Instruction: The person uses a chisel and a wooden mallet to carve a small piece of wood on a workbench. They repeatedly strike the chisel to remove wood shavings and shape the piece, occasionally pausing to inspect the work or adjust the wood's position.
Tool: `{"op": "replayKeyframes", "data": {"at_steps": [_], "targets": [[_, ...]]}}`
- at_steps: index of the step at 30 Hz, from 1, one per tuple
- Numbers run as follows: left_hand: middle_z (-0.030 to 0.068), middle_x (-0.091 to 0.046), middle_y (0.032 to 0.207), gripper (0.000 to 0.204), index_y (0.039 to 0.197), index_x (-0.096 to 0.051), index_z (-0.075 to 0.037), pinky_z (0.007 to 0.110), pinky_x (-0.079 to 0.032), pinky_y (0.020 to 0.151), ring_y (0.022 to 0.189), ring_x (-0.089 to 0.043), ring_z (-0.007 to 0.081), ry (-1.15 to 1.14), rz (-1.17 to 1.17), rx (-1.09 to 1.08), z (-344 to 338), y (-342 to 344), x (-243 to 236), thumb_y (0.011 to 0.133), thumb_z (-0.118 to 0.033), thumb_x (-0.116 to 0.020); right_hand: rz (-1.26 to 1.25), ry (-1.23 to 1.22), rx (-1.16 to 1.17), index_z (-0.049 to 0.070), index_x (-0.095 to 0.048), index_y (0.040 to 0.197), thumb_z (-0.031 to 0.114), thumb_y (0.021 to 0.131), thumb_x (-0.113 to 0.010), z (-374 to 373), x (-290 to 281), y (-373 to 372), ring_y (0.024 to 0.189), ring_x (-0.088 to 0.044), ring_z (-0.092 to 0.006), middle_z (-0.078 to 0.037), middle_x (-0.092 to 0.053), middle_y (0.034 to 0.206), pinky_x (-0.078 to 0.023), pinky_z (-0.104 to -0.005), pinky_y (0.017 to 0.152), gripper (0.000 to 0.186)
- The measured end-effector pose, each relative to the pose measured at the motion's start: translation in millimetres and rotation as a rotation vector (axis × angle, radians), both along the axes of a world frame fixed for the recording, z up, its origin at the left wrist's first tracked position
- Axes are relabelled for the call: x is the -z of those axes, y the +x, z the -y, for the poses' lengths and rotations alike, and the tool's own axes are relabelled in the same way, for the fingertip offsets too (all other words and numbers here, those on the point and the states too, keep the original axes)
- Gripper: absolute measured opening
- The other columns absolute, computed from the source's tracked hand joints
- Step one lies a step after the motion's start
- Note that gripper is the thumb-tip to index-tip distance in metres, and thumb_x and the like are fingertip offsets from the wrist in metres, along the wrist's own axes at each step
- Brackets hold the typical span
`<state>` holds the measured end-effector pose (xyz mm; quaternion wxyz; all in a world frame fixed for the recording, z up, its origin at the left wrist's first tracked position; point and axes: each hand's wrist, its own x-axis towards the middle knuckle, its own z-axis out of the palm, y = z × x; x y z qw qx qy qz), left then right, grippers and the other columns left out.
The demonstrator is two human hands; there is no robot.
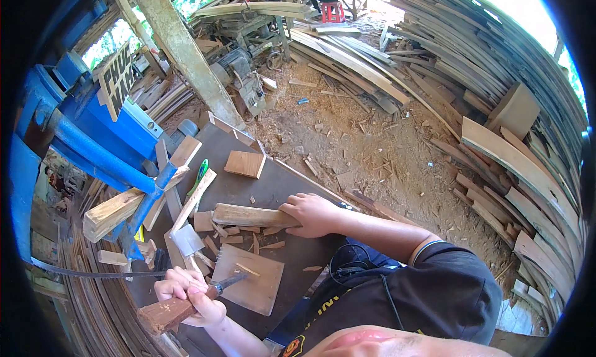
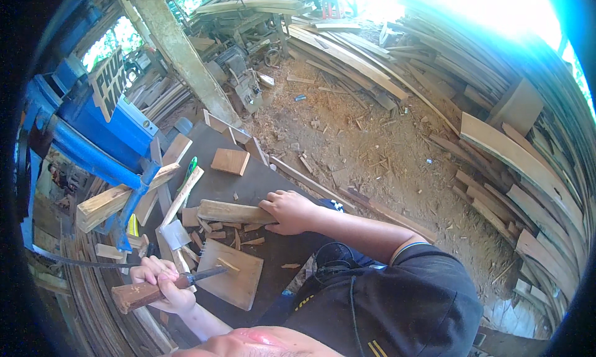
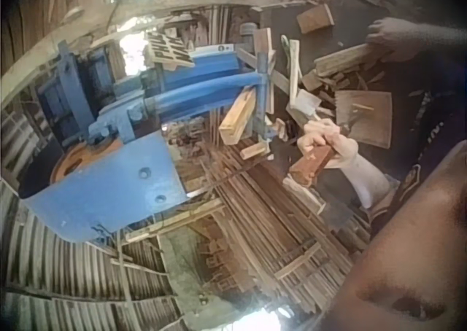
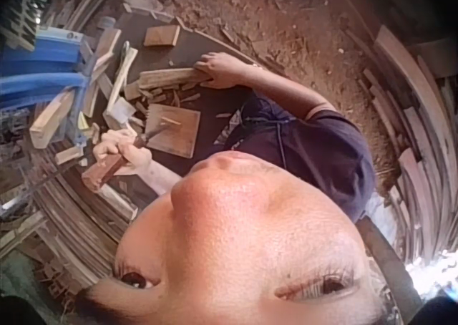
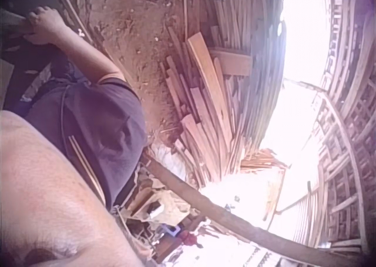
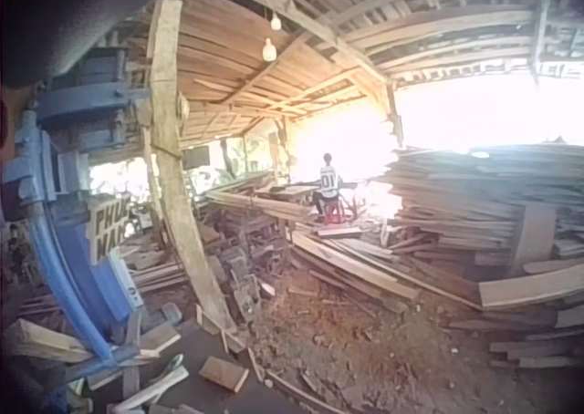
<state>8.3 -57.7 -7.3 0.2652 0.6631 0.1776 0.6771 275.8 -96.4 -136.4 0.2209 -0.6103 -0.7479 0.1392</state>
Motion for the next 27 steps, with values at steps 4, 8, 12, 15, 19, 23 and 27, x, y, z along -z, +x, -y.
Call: {"op": "replayKeyframes", "data": {"at_steps": [4, 8, 12, 15, 19, 23, 27], "targets": [[0.0006, -0.036, 0.064, 0.021, 0.084, -0.033, -0.010, 0.021, -0.032, 0.048, 0.058, -0.036, 0.0092, 0.006, 0.001, -0.006, 0.9, 0.0, 0.8, 0.081, -0.010, -0.054, 0.000, 0.005, 0.001, 0.002, -0.060, 0.126, 0.040, 0.087, -0.070, -0.5, 2.1, 0.2, 0.107, -0.061, -0.0364, -0.018, -0.061, 0.108, -0.049, -0.0468, 0.092, 0.055], [0.0006, -0.036, 0.064, 0.022, 0.084, -0.033, -0.010, 0.021, -0.031, 0.048, 0.058, -0.035, 0.0091, 0.009, -0.005, -0.007, 1.6, 1.1, 0.5, 0.081, -0.011, -0.055, 0.001, -0.006, 0.005, 0.002, -0.060, 0.123, 0.039, 0.087, -0.071, 0.3, -0.6, -0.3, 0.107, -0.061, -0.0364, -0.018, -0.062, 0.108, -0.050, -0.0466, 0.093, 0.053], [0.0006, -0.036, 0.064, 0.022, 0.084, -0.034, -0.010, 0.021, -0.031, 0.048, 0.058, -0.035, 0.0091, 0.005, -0.004, 0.000, 1.6, 0.3, 1.3, 0.081, -0.012, -0.055, -0.006, 0.013, 0.008, 0.002, -0.061, 0.117, 0.037, 0.085, -0.073, 0.4, -1.9, -1.2, 0.107, -0.062, -0.0360, -0.018, -0.062, 0.107, -0.050, -0.0464, 0.093, 0.049], [0.0006, -0.036, 0.064, 0.022, 0.084, -0.034, -0.010, 0.021, -0.031, 0.048, 0.058, -0.035, 0.0091, 0.004, -0.002, 0.011, 1.8, 1.3, 1.6, 0.081, -0.012, -0.055, -0.001, -0.012, 0.001, 0.002, -0.060, 0.123, 0.039, 0.087, -0.071, 0.1, -2.7, 0.2, 0.107, -0.061, -0.0364, -0.018, -0.062, 0.108, -0.050, -0.0467, 0.093, 0.053], [0.0008, -0.037, 0.064, 0.021, 0.084, -0.034, -0.010, 0.021, -0.032, 0.048, 0.057, -0.035, 0.0092, 0.009, -0.006, 0.008, 1.3, 1.4, 1.5, 0.080, -0.010, -0.054, -0.002, -0.020, -0.001, 0.002, -0.060, 0.125, 0.040, 0.087, -0.070, -0.5, -0.1, 0.4, 0.109, -0.061, -0.0367, -0.018, -0.061, 0.110, -0.049, -0.0468, 0.094, 0.054], [0.0008, -0.036, 0.064, 0.020, 0.084, -0.034, -0.010, 0.021, -0.032, 0.048, 0.057, -0.035, 0.0091, 0.002, -0.004, -0.005, 0.1, 2.3, 0.0, 0.079, -0.009, -0.053, -0.016, 0.018, 0.006, 0.002, -0.061, 0.118, 0.038, 0.085, -0.073, 0.4, 0.3, -0.1, 0.108, -0.062, -0.0362, -0.018, -0.062, 0.107, -0.050, -0.0469, 0.092, 0.050], [0.0027, -0.035, 0.064, 0.027, 0.083, -0.032, -0.010, 0.024, -0.032, 0.047, 0.056, -0.033, 0.0115, -0.038, 0.001, -0.004, -1.6, -0.2, -1.4, 0.081, -0.013, -0.058, -0.004, 0.007, 0.009, 0.002, -0.061, 0.119, 0.038, 0.085, -0.072, 0.6, -1.3, 0.0, 0.108, -0.062, -0.0364, -0.019, -0.062, 0.109, -0.051, -0.0471, 0.092, 0.051]]}}
